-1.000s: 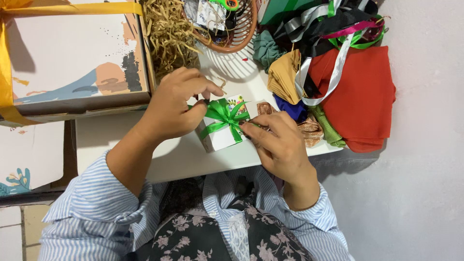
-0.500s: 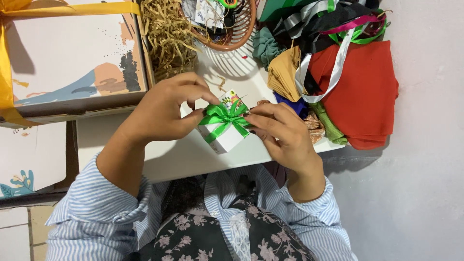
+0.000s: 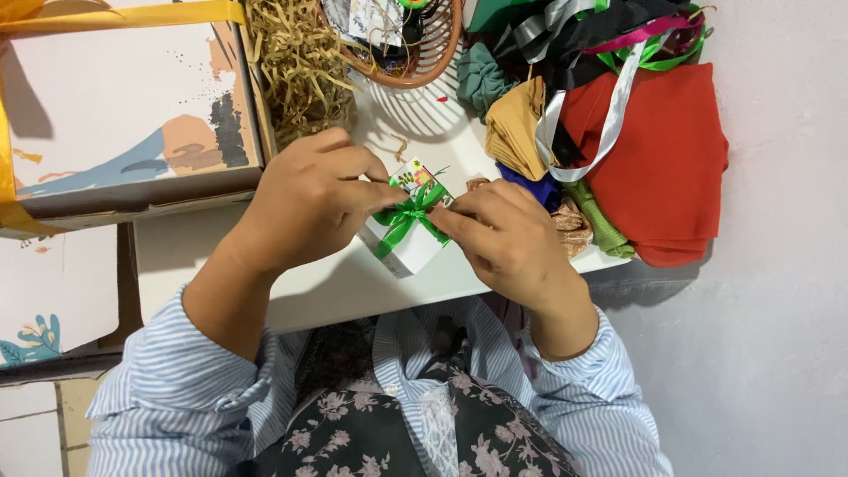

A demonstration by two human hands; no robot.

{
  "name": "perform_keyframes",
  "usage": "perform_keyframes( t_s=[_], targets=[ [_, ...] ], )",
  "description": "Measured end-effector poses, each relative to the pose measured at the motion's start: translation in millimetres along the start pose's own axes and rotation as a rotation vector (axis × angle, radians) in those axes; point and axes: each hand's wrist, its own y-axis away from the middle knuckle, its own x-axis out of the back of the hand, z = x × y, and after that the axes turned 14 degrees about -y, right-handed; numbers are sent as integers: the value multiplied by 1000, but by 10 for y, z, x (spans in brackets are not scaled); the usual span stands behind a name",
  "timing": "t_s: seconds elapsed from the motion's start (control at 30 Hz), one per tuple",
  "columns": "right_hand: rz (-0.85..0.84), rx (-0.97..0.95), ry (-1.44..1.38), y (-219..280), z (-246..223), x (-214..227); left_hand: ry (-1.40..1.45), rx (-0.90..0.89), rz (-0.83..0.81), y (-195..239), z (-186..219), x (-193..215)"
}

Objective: Fold a small gift box closed, tie a green ribbon around it, and place it inside a larger decorated box

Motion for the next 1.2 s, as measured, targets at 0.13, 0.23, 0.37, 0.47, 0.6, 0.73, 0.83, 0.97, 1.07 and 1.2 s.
perform_keyframes(
  t_s=[0.13, 0.23, 0.37, 0.47, 0.6, 0.73, 0.83, 0.97, 1.07, 1.2],
  targets=[
    [-33, 16, 24, -7, -16, 5, -162, -27, 29, 20, 32, -13],
    [-37, 47, 51, 0, 4, -10, -256, -52, 49, 22, 52, -1],
    [-26, 97, 33, -38, -21, -22, -305, -58, 71, -19, 96, 15],
    [-1, 121, 11, -56, -37, -35, -337, -61, 103, -38, 117, 9],
    [-8, 139, 6, 31, 68, -91, -331, -52, 111, -54, 126, 16],
    [-15, 145, 2, -3, 31, -59, -356, -57, 118, -32, 81, -18],
    [-27, 144, 9, -28, 21, -46, -345, -51, 108, 15, 40, -50],
    [-10, 145, -21, -27, 17, -70, -334, -50, 95, 9, 33, -40],
    [-6, 129, -16, 12, 40, -81, -341, -41, 87, 6, 40, -39],
    [19, 39, 8, -26, -44, -16, -198, 1, 61, 35, 21, 33]
  ],
)
